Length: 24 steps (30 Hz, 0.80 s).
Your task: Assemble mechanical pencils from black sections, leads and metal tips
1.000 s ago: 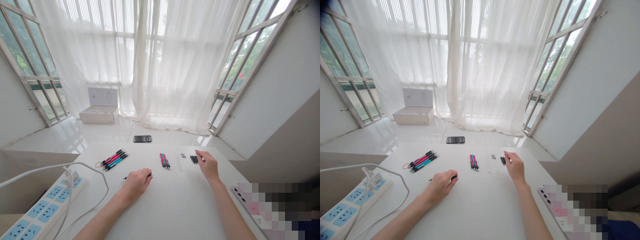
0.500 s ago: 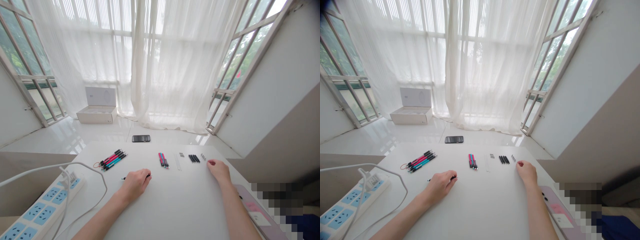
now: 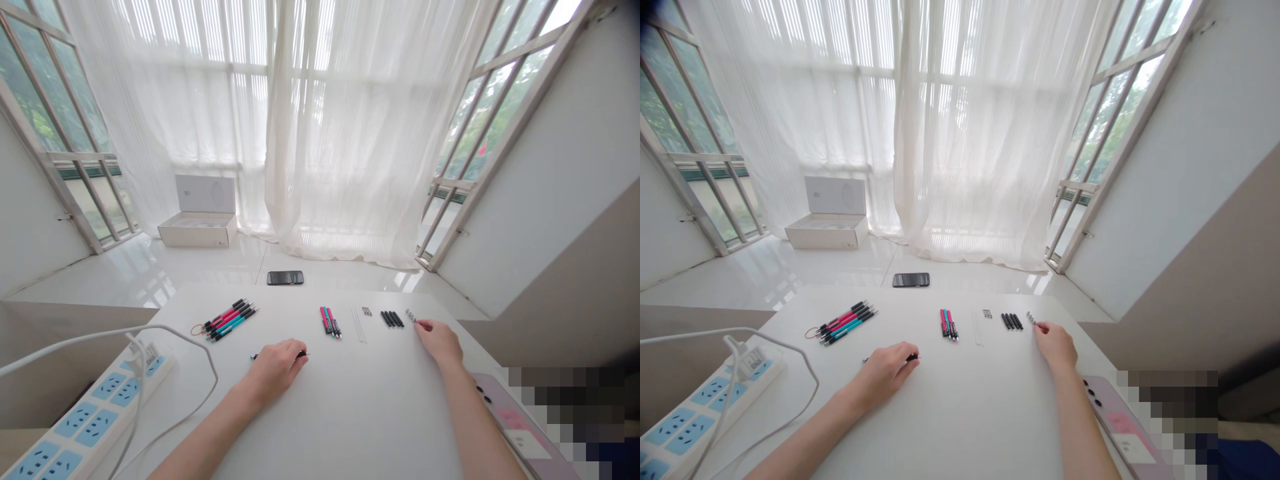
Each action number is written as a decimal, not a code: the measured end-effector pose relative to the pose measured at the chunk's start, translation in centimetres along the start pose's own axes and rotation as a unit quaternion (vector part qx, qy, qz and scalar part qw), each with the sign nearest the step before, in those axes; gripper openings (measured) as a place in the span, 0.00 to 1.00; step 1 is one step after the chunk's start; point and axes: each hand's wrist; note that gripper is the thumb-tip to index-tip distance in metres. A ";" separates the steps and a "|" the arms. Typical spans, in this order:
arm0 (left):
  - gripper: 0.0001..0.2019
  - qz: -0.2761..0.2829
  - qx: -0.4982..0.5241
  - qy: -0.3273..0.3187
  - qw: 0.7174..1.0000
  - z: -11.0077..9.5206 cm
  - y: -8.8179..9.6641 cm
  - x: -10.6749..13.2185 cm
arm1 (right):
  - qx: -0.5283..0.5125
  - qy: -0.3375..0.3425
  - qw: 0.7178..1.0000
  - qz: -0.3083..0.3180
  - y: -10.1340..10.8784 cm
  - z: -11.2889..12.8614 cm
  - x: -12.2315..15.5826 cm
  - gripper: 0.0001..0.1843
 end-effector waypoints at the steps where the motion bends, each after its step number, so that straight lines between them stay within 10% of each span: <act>1: 0.06 0.001 0.002 -0.003 1.000 0.0 0.0 0.0 | 0.006 0.000 1.000 -0.007 0.0 0.1 0.1 0.13; 10: 0.12 0.000 0.030 -0.037 0.999 0.1 -0.1 -0.1 | 0.005 0.006 0.998 -0.060 0.4 1.1 0.8 0.22; 15: 0.13 -0.002 0.028 -0.050 0.998 0.2 -0.1 -0.1 | -0.132 0.099 0.971 -0.172 1.7 6.4 2.7 0.28; 24: 0.11 0.006 -0.008 -0.016 1.000 0.0 -0.2 -0.2 | -0.239 0.401 0.845 0.259 -0.3 19.0 15.2 0.17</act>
Point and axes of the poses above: each hand's wrist, its own x-axis away from the middle knuckle, its own y-axis out of the back of the hand, z = x × y
